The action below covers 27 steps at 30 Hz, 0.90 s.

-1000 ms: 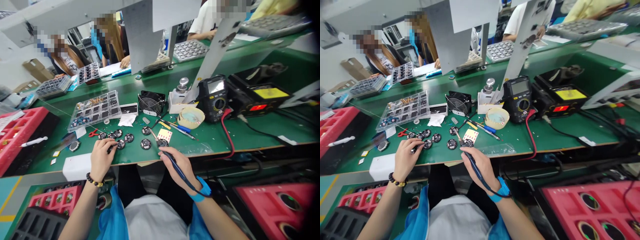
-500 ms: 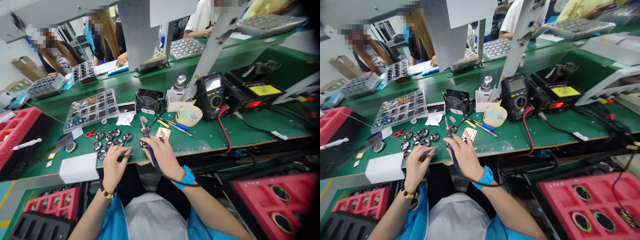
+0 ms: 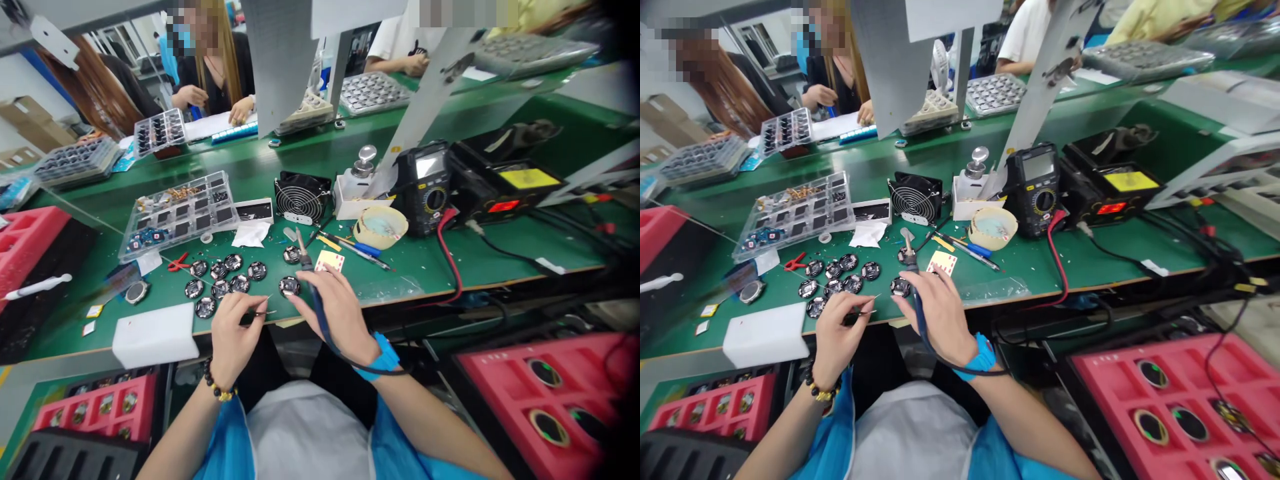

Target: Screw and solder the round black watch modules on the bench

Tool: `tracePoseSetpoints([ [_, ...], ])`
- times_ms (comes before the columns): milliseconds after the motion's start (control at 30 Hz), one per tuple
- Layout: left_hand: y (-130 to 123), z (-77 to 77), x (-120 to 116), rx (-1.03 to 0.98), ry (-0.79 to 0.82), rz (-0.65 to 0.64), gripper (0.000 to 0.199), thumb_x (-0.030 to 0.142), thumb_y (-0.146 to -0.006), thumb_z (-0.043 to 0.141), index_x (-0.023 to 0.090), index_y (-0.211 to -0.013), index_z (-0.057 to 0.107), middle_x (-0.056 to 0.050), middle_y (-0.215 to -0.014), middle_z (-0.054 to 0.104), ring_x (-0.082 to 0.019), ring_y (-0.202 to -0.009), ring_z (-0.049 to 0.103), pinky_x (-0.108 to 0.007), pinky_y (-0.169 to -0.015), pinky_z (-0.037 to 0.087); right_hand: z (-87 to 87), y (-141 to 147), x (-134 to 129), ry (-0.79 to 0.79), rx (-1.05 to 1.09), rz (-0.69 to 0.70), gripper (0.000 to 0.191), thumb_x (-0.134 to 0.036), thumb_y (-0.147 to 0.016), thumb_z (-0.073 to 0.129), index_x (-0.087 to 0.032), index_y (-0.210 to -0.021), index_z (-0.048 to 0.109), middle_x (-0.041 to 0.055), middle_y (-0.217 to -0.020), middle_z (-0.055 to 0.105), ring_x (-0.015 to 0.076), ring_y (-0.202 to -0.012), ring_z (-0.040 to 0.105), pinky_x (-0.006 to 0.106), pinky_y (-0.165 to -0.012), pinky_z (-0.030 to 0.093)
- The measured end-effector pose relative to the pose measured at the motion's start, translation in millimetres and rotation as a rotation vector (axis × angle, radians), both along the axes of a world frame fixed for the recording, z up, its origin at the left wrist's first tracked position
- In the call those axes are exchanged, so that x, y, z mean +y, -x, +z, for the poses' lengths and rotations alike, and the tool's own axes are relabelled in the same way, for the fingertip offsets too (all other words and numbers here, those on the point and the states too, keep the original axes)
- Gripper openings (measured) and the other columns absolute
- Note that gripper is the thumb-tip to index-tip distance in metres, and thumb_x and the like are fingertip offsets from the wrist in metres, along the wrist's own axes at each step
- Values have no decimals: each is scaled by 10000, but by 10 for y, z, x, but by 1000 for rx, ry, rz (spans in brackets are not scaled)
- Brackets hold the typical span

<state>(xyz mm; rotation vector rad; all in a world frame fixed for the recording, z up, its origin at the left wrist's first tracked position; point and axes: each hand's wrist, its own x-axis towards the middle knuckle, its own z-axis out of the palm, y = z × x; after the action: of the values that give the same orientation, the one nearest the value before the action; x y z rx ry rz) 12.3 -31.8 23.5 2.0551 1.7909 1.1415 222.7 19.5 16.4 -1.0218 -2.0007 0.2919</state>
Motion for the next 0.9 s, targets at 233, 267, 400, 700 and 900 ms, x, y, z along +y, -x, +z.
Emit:
tracePoseSetpoints([
  [233,-139,-97,96,72,-109,-34,77,190,-972,656,224,-953,722,-22,-843,681,-189,-819,591,-330,-752,465,224,-404,-146,409,347,17,143,-348,-1068,507,-222,-1053,574,-82,-548,452,125,-440,418,270,-474,322],
  [267,-140,-114,103,75,-115,-35,71,182,-966,662,223,-950,718,-20,-836,677,-187,-813,586,-329,-750,464,250,-419,-152,415,334,32,140,-342,-1065,504,-222,-1017,558,-91,-531,413,120,-427,377,271,-467,291],
  [400,-127,-151,114,79,-118,-27,68,176,-960,667,223,-932,708,-14,-809,660,-183,-789,568,-331,-736,458,312,-371,-152,395,206,93,119,-274,-1054,500,-229,-947,524,-100,-523,391,109,-432,388,270,-490,280],
  [700,-134,-147,112,60,-89,-30,70,213,-977,656,231,-962,721,-20,-821,672,-183,-794,590,-330,-736,475,307,-268,-141,321,56,68,86,-233,-1033,503,-237,-948,513,-82,-559,533,130,-503,533,267,-558,362],
  [900,-136,-178,129,75,-94,-40,75,222,-983,650,232,-958,720,-27,-840,683,-186,-800,599,-331,-744,480,332,-257,-145,273,8,61,79,-219,-1030,494,-235,-956,515,-85,-555,526,130,-495,539,265,-556,374],
])
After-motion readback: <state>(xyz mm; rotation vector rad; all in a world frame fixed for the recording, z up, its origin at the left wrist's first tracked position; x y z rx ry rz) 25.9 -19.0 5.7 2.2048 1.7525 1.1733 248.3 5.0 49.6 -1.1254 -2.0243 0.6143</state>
